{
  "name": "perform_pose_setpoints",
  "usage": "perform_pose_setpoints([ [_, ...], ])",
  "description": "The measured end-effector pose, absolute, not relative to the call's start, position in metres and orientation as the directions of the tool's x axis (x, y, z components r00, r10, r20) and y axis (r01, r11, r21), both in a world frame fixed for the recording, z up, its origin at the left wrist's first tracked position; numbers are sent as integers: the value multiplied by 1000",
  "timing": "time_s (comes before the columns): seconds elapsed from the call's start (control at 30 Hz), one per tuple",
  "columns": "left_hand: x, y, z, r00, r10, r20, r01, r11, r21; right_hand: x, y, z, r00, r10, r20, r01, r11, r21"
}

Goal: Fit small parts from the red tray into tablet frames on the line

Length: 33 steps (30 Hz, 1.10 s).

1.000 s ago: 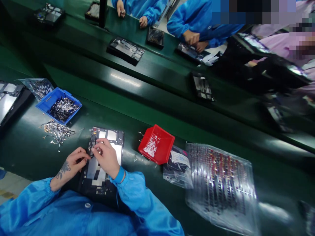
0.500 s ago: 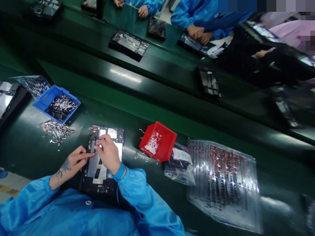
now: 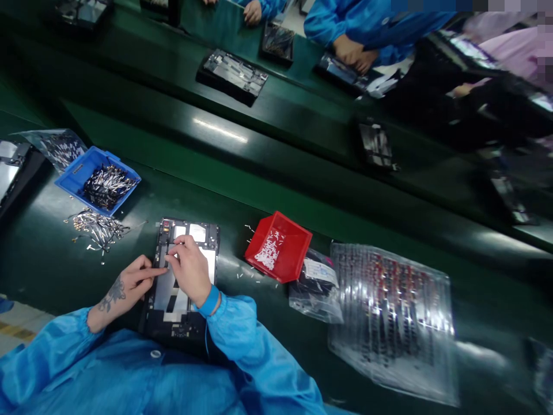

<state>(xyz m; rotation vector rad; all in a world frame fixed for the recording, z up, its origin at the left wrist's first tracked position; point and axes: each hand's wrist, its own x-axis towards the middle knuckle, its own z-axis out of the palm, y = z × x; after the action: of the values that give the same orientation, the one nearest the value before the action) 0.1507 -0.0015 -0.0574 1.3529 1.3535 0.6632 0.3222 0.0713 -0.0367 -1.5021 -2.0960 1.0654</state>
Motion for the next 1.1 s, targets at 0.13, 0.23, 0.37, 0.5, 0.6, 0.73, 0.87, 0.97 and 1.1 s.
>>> perform_pose_setpoints([
  [0.13,151,-1,-55,196,940,-280,348,201,916,322,71,-38,-378,915,-139,655,158,-739],
  [0.23,152,0,-54,184,940,-287,347,211,914,322,71,-38,-382,914,-136,671,174,-721],
  [0.37,152,-1,-56,171,945,-278,334,210,919,322,70,-37,-355,929,-106,698,188,-691],
  [0.5,152,-3,-59,188,941,-282,337,208,918,325,70,-38,-344,936,-73,744,224,-629],
  [0.6,151,-4,-60,193,939,-284,338,208,918,327,72,-39,-353,934,-44,776,267,-571],
  [0.73,152,-3,-59,185,942,-279,348,203,915,323,80,-38,-349,937,13,806,307,-507],
  [0.87,153,-3,-58,175,956,-234,400,148,905,318,94,-34,-325,944,64,830,317,-459],
  [0.97,152,-15,-53,153,974,-166,494,70,867,332,86,-25,-308,946,102,815,318,-484],
  [1.1,147,-45,-50,114,977,-181,529,94,843,376,26,-19,-477,872,111,726,462,-510],
])
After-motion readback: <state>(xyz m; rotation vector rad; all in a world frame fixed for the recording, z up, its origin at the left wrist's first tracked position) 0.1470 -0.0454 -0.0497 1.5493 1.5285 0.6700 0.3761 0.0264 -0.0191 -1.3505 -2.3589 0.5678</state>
